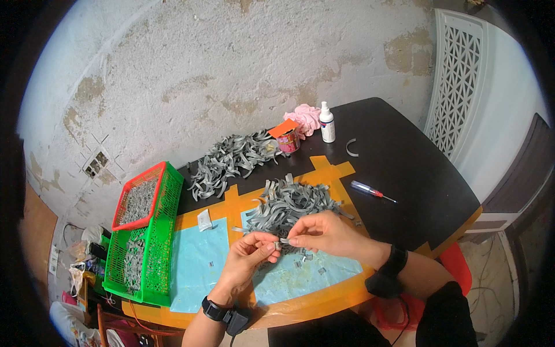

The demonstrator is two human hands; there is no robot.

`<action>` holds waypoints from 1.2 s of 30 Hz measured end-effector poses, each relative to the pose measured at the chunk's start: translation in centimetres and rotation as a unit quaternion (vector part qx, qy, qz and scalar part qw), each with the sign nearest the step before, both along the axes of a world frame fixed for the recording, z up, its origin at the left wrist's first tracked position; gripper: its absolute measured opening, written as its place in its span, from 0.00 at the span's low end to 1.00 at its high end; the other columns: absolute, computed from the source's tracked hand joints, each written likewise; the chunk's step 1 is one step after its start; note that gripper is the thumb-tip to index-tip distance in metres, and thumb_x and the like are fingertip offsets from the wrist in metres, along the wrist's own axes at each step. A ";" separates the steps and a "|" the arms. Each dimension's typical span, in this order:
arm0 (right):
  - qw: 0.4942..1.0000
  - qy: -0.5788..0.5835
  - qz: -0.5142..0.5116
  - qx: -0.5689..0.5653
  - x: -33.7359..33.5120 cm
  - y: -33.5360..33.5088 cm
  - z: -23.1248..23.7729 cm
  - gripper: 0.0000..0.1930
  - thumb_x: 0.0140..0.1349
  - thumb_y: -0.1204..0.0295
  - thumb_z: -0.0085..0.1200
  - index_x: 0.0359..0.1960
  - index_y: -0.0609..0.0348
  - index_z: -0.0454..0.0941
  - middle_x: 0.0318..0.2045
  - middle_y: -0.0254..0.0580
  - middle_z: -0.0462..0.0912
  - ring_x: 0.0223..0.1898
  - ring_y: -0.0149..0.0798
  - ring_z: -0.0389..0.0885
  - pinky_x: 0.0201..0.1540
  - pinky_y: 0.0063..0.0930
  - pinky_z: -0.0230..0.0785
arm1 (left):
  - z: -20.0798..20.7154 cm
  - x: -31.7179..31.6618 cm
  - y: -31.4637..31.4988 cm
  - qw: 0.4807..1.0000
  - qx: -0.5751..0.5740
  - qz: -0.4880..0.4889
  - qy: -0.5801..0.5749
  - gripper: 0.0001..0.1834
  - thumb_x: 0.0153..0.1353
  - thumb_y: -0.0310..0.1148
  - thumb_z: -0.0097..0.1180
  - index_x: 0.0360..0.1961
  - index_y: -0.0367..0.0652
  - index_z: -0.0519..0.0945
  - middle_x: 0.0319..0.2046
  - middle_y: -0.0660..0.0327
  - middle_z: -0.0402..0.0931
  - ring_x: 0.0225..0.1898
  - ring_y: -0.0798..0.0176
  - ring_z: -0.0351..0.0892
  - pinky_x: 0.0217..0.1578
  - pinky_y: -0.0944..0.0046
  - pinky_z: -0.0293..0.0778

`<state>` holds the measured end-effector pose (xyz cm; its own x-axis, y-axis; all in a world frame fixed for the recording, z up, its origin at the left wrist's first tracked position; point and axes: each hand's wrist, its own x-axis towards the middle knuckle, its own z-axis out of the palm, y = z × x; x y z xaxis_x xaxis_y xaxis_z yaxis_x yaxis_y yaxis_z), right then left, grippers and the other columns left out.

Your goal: The person is manually preparing or sorting small grey shoe components, possibly attaching small rings or eyelets.

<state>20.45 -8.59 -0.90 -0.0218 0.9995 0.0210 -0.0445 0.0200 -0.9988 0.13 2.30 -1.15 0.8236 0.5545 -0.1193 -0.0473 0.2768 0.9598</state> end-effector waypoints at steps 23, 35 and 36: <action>0.998 0.025 0.040 -0.029 -0.4 0.0 0.2 0.06 0.62 0.72 0.56 0.36 0.62 0.78 0.24 0.28 0.75 0.26 0.20 0.70 0.29 0.15 0.63 | -0.8 -0.3 0.3 0.999 0.028 -0.018 -0.025 0.09 0.64 0.26 0.53 0.45 0.38 0.77 0.35 0.61 0.79 0.38 0.69 0.80 0.44 0.71 0.76; 0.992 0.081 0.077 -0.063 0.0 -0.1 0.1 0.07 0.62 0.70 0.56 0.34 0.61 0.77 0.23 0.27 0.74 0.25 0.20 0.69 0.28 0.16 0.60 | -0.7 0.0 -0.1 0.998 0.002 -0.019 -0.065 0.07 0.58 0.22 0.59 0.39 0.38 0.77 0.39 0.59 0.81 0.38 0.70 0.79 0.43 0.70 0.76; 0.991 0.079 0.084 -0.067 0.0 0.0 0.0 0.08 0.62 0.69 0.56 0.35 0.61 0.78 0.22 0.27 0.73 0.24 0.20 0.69 0.28 0.15 0.60 | -0.7 0.0 -0.1 0.998 0.002 -0.019 -0.065 0.07 0.58 0.22 0.59 0.39 0.38 0.77 0.39 0.59 0.81 0.38 0.70 0.79 0.43 0.70 0.76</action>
<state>20.43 -8.63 -0.88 -0.1948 0.9762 -0.0957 -0.1926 -0.1338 -0.9721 0.14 2.21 -1.83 0.8526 0.5226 -0.0075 -0.1614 0.2770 0.9472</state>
